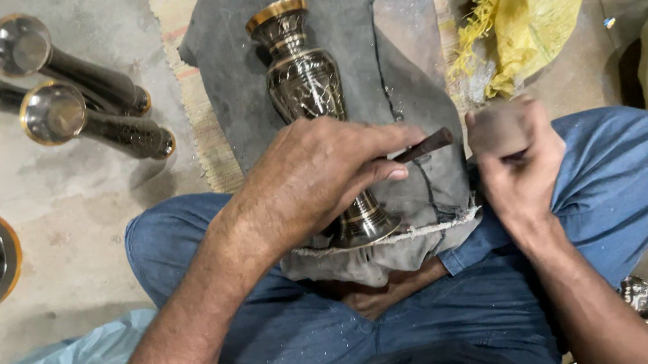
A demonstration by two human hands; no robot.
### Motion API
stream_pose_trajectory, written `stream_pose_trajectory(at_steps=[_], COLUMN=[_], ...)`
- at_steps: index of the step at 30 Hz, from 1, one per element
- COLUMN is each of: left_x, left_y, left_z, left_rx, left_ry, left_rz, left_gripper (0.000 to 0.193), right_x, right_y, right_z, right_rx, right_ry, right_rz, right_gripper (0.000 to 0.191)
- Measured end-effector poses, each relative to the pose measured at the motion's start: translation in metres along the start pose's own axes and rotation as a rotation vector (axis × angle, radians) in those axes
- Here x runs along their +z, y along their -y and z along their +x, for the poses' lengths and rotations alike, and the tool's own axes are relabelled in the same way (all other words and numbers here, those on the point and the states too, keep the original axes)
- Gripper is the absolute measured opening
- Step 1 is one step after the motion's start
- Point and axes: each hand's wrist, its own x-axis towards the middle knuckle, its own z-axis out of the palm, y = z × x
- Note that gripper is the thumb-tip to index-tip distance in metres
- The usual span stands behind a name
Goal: The person sits on the floor and uses a chisel and wooden mallet to engrave a decorative pattern onto a metal vase. They repeatedly strike the chisel against the vase surface, rotating the vase to work on different sections.
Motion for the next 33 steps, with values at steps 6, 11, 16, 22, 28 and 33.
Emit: stream_pose_trajectory(at_steps=[6,11,16,22,28,33], left_x=[-0.006,-0.009,-0.007,-0.009,-0.011,-0.017], left_y=[-0.004,-0.005,0.001,0.013,0.016,0.017], left_z=[-0.006,-0.013,-0.015,-0.014,-0.013,-0.011], left_rx=[0.039,0.094,0.058,-0.069,0.091,0.097], left_ry=[0.051,0.040,0.062,-0.065,-0.113,0.008], left_rz=[-0.042,-0.015,-0.029,-0.173,-0.125,-0.096], left_gripper=[0.034,0.033,0.033,0.036,0.038,0.032], right_x=[0.006,0.003,0.002,0.004,0.001,0.005], right_y=[0.012,0.016,0.011,0.011,0.006,0.002], right_z=[0.002,0.004,0.003,0.001,-0.002,-0.006], right_rx=[-0.105,-0.360,-0.382,-0.027,-0.175,-0.118], right_ry=[-0.135,-0.142,-0.064,-0.149,-0.069,-0.137], right_rz=[0.320,0.017,-0.172,0.169,0.002,0.242], right_gripper=[0.022,0.029,0.034,0.025,0.026,0.025])
